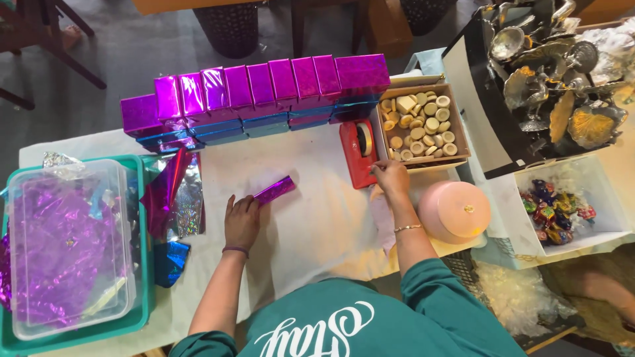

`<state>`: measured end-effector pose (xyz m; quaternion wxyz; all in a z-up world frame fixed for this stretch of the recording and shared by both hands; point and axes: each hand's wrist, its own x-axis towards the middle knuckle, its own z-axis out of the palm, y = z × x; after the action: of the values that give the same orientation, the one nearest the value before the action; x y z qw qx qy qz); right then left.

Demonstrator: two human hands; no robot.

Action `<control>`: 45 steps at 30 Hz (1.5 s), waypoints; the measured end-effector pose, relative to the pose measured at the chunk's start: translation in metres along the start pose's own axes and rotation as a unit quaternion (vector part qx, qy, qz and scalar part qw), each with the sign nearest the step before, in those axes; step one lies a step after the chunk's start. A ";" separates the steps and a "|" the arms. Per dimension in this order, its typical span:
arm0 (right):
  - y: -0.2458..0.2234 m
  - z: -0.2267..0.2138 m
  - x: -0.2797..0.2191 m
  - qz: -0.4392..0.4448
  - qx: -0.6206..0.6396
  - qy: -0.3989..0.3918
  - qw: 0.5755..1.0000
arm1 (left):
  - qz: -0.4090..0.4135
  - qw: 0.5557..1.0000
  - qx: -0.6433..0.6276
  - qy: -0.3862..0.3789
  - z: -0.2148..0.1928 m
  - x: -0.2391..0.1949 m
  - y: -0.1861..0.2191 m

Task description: The person wipes a small wooden box with a white cloth, then wraps it in shiny purple foil. They use a tape dispenser to apply tape to secure the foil, folding the edges neatly to create a finished package.

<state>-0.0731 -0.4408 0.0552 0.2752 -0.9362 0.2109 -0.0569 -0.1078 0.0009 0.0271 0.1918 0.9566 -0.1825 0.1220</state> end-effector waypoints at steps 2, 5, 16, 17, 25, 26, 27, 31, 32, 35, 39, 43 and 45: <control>-0.002 0.001 0.000 0.020 0.019 -0.012 1.000 | -0.002 1.000 0.006 -0.002 0.000 0.002 0.000; 0.002 0.010 0.005 0.057 0.075 -0.022 0.995 | 0.001 1.000 0.028 -0.006 0.002 0.003 -0.004; 0.027 0.018 -0.005 0.054 0.236 0.010 0.970 | -0.015 0.999 0.039 0.009 0.006 0.003 0.000; 0.035 0.021 -0.004 0.063 0.280 -0.008 0.958 | -0.018 0.999 0.047 0.003 0.004 0.003 0.001; 0.046 0.022 -0.016 0.094 0.463 -0.098 0.876 | -0.022 0.999 0.047 -0.007 0.000 0.004 0.004; 0.041 0.020 -0.019 0.116 0.472 -0.089 0.869 | -0.023 0.999 0.046 -0.007 0.000 0.004 0.005; 0.036 0.018 -0.023 0.139 0.482 -0.081 0.861 | -0.025 0.999 0.045 -0.007 -0.001 0.004 0.005; 0.043 0.024 -0.025 0.149 0.523 -0.077 0.835 | -0.027 0.999 0.039 -0.003 -0.001 0.004 0.006; 0.047 0.027 -0.024 0.143 0.522 -0.073 0.838 | -0.027 0.999 0.038 -0.003 -0.002 0.004 0.006; 0.052 0.032 -0.025 0.128 0.507 -0.067 0.850 | -0.029 0.999 0.037 0.000 -0.002 0.004 0.006; 0.052 0.035 -0.031 0.136 0.504 -0.063 0.851 | -0.027 0.999 0.039 -0.002 0.000 0.003 0.003; 0.046 0.032 -0.034 0.183 0.555 -0.082 0.808 | -0.029 0.999 0.044 -0.010 0.000 0.003 0.004; 0.051 0.037 -0.033 0.223 0.586 -0.100 0.773 | -0.029 0.999 0.038 -0.002 0.000 0.003 0.005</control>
<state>-0.1134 -0.4470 -0.0026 0.7952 -0.5207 0.3106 -0.0130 -0.1066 -0.0041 0.0295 0.1579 0.9683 -0.1506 0.1216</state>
